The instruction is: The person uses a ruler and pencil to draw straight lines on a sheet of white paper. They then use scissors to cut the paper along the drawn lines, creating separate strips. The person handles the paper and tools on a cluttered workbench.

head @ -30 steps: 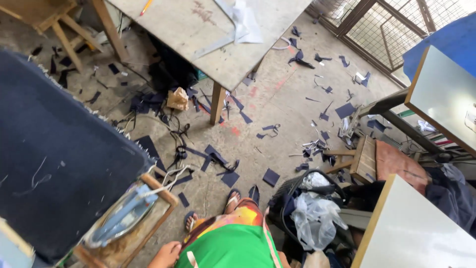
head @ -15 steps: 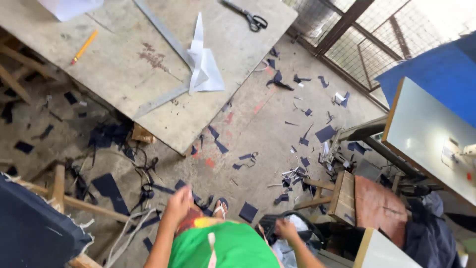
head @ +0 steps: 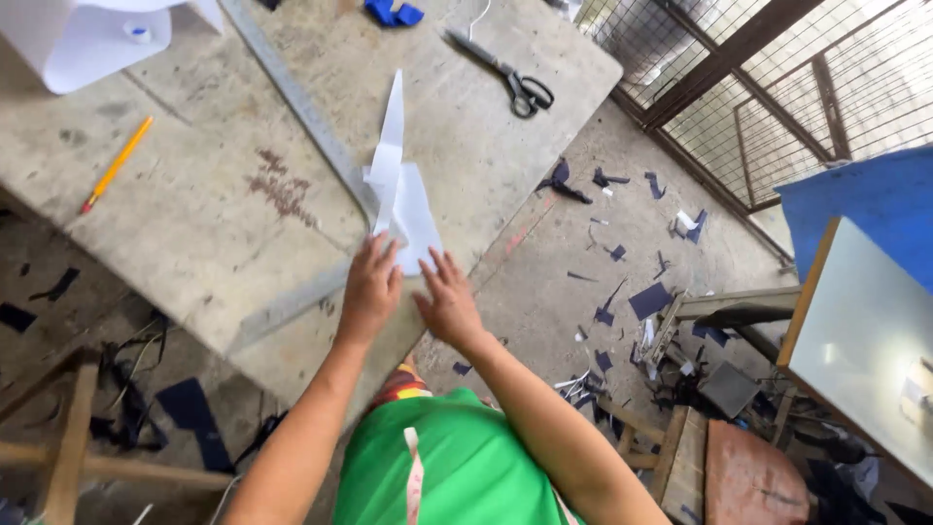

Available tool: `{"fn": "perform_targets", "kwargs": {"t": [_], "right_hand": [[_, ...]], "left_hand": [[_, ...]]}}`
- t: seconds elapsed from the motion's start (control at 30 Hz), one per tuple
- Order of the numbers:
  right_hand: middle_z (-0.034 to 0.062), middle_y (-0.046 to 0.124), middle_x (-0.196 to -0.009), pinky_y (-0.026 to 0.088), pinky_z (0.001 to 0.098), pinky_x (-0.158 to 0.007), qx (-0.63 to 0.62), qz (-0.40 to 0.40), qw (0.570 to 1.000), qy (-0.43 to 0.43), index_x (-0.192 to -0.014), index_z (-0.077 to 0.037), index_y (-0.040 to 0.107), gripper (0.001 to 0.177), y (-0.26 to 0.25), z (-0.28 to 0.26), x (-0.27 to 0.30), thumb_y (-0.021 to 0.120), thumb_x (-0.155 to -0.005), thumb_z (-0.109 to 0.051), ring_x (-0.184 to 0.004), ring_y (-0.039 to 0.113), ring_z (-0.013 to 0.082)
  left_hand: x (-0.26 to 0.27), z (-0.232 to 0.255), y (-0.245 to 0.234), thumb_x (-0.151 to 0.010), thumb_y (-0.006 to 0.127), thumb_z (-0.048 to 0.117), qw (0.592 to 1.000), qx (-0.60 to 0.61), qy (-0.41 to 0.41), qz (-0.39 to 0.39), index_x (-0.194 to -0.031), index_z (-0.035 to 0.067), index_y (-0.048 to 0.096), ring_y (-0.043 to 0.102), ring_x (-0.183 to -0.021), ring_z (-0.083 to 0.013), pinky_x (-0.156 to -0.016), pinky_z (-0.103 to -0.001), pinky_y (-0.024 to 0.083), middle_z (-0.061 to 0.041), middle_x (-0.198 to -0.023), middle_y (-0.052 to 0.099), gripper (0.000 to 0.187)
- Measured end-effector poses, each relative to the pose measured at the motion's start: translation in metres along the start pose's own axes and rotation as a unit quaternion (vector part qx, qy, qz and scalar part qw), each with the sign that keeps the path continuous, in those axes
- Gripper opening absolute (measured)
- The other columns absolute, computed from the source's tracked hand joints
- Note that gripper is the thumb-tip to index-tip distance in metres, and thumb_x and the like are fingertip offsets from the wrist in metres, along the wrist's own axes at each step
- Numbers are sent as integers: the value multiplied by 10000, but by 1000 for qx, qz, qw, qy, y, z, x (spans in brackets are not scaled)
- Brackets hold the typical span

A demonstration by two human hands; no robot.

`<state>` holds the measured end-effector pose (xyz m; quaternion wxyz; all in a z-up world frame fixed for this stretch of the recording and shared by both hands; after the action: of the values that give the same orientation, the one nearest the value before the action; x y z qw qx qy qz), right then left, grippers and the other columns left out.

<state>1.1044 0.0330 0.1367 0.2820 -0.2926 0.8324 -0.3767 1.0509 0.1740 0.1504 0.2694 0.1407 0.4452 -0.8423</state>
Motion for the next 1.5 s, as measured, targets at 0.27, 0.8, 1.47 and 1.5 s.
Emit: {"fn": "perform_targets", "kwargs": {"t": [0.27, 0.8, 1.47, 1.5], "right_hand": [[-14, 411, -1706, 276, 608, -1205, 113, -170, 979, -28, -1582, -340, 531, 556, 29, 93, -46, 601, -1045, -463, -1589, 280, 384], [-35, 671, -1401, 475, 563, -1082, 4, -204, 972, -112, -1207, -303, 794, 261, -13, 260, -239, 756, -951, -334, -1419, 543, 322], [60, 273, -1770, 204, 537, -1276, 92, -328, 863, -372, -1702, -251, 303, 851, 59, 167, -304, 351, -1028, -768, -1613, 253, 360], [63, 237, -1780, 176, 572, -1283, 105, -352, 859, -358, -1710, -291, 275, 897, 57, 163, -302, 354, -995, -826, -1619, 212, 398]], "left_hand": [[-13, -62, 46, -1060, 487, 456, 975, -155, -75, -141, -1527, 165, 571, 430, -1528, -402, -1236, -633, 292, -157, -1635, 493, 556], [-49, -52, 62, -914, 735, 181, 925, -247, -275, 85, -1222, 159, 736, 605, -1370, -406, -1104, -645, 406, -68, -1435, 687, 309], [-140, -37, 129, -965, 688, 200, 961, -79, -261, -42, -1289, 142, 711, 553, -1364, -344, -1125, -613, 383, -97, -1353, 684, 330], [-137, -37, 96, -902, 769, 129, 969, -99, -221, 58, -1087, 81, 807, 668, -1208, -386, -1037, -562, 498, -138, -1171, 763, 194]]}}
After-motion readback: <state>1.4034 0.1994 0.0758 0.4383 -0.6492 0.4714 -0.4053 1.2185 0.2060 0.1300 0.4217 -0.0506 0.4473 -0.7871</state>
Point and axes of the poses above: each hand's wrist, its own x-axis away from the middle knuckle, its own y-axis out of the palm, z = x × y, the point moved 7 cm from there along -x, towards the middle knuckle
